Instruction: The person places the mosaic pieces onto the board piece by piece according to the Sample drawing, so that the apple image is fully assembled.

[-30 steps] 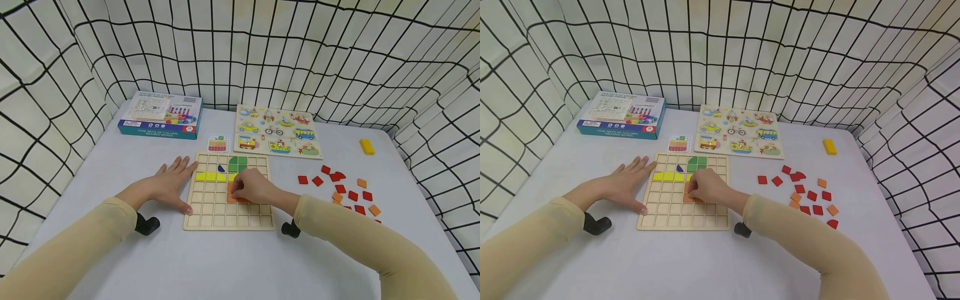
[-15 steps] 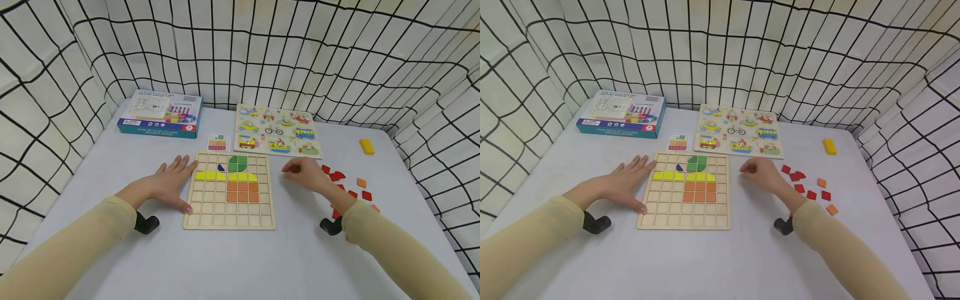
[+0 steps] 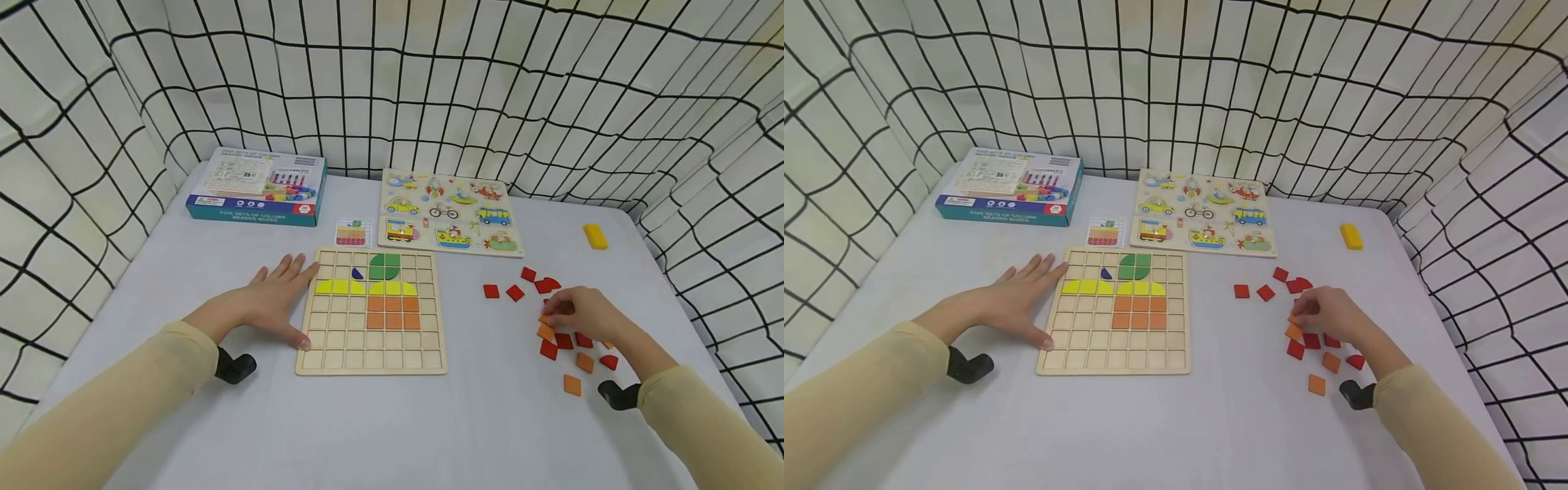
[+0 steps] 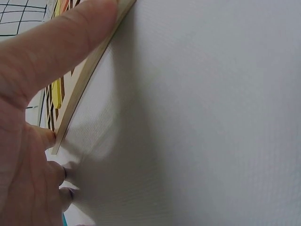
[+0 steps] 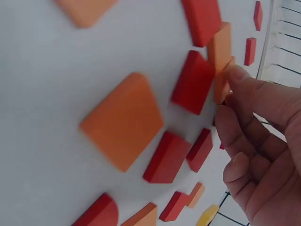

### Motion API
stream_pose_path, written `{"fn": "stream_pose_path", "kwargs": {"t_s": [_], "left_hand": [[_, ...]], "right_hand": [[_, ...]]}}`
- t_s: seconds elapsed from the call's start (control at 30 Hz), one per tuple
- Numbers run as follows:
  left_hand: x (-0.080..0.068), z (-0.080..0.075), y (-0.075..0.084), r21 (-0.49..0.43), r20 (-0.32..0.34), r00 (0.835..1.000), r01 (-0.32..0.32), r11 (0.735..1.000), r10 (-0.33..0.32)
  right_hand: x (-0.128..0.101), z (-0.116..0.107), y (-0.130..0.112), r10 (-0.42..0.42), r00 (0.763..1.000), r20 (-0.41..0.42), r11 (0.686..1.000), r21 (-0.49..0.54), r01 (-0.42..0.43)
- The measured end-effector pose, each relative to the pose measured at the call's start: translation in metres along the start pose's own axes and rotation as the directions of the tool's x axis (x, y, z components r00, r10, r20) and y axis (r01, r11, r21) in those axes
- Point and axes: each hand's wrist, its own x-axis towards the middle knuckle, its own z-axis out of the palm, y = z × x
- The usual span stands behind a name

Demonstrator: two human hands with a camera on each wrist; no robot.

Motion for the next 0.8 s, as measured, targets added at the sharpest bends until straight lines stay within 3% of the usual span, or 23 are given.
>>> {"fn": "stream_pose_path", "kwargs": {"t_s": [0.8], "left_hand": [[-0.002,-0.001,0.000,-0.009,-0.006,1.000,-0.011,1.000,0.011]], "right_hand": [[0.003,0.010,-0.006,-0.044,0.996,-0.083,0.998,-0.056,0.039]]}}
